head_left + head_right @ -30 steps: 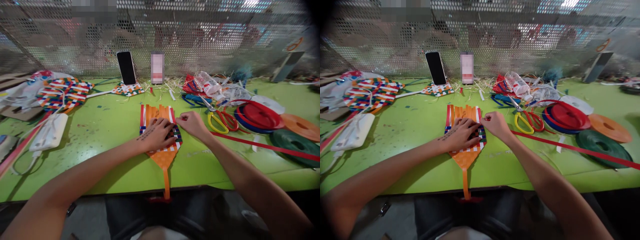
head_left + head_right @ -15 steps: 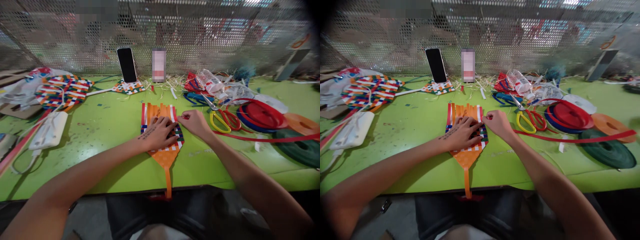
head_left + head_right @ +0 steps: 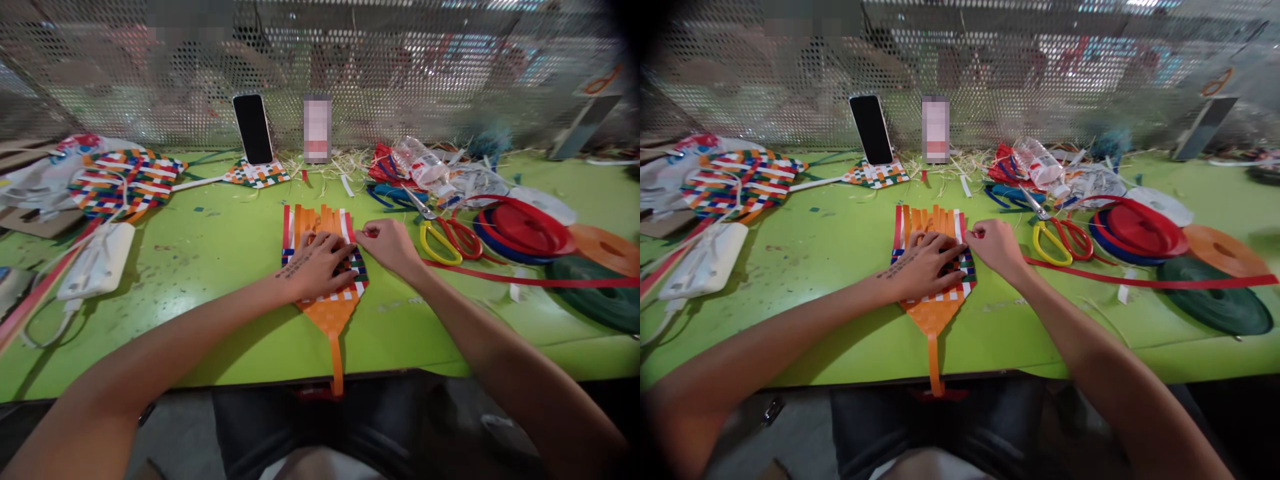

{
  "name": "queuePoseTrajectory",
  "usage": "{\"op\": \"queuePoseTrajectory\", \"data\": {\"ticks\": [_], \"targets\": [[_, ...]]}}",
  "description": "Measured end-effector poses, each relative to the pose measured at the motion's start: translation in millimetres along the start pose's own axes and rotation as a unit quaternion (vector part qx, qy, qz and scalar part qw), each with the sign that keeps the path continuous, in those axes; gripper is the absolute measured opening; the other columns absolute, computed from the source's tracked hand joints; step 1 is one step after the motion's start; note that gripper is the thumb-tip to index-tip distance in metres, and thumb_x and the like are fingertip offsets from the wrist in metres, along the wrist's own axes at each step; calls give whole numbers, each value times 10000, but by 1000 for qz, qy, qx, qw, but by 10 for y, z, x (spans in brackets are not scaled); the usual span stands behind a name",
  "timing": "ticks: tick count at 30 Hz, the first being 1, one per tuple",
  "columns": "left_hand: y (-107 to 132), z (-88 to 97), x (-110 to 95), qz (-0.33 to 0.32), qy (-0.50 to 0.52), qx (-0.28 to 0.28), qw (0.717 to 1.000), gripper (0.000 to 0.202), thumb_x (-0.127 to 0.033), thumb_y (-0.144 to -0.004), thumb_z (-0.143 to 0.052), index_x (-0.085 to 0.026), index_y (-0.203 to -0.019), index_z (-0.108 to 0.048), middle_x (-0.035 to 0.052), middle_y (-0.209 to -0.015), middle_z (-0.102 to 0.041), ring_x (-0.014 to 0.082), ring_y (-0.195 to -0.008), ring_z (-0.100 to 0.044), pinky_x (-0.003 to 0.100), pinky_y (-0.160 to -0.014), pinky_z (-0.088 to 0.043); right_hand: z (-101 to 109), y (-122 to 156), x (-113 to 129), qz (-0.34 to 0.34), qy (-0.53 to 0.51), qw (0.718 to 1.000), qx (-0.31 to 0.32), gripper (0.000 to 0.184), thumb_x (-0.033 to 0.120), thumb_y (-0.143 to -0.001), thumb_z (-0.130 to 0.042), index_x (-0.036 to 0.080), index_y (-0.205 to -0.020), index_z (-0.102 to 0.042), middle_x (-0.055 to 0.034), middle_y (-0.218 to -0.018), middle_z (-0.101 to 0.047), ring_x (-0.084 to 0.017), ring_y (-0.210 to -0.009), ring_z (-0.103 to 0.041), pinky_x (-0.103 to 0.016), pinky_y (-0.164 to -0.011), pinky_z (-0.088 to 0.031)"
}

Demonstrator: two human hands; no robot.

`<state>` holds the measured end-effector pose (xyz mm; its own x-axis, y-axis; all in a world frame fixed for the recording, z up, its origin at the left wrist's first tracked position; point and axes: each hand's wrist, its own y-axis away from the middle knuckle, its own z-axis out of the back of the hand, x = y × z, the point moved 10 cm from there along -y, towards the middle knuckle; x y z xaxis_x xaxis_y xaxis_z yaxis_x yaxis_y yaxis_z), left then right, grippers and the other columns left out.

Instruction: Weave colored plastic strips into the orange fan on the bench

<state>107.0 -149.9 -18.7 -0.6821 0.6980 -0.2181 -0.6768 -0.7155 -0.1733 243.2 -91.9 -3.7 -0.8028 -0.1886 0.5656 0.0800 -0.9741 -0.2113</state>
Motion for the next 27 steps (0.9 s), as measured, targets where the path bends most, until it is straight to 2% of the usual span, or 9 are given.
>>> {"op": "queuePoseTrajectory", "data": {"ticks": [10,21,27], "targets": [[6,-6,2,-2,5,-6,1000,653,-636,-1085,-434,-232,-1579,-573,138,-1420,-653,361,-1352,-509,567,-1165,-301,-2,-3,-32,-9,6,1000,-3,426,302,-847,-641,211,-567,-333,34,-565,-313,-128,-617,-248,-316,-580,-237],[-14,0,6,10,13,-9,1000,636,-633,-1054,-503,-229,-1534,-607,137,-1427,-669,370,-1360,-520,591,-1191,-289,11,19,9,-14,7,1000,-9,429,291,-850,-639,213,-559,-333,32,-558,-309,-130,-617,-227,-320,-582,-226],[-12,-4,12,11,15,-18,1000,631,-641,-1053,-498,-207,-1495,-618,137,-1436,-669,363,-1379,-517,582,-1217,-274,-15,17,-31,-25,6,1000,-2,407,321,-847,-641,211,-560,-375,26,-554,-350,-131,-614,-274,-311,-587,-250]]}}
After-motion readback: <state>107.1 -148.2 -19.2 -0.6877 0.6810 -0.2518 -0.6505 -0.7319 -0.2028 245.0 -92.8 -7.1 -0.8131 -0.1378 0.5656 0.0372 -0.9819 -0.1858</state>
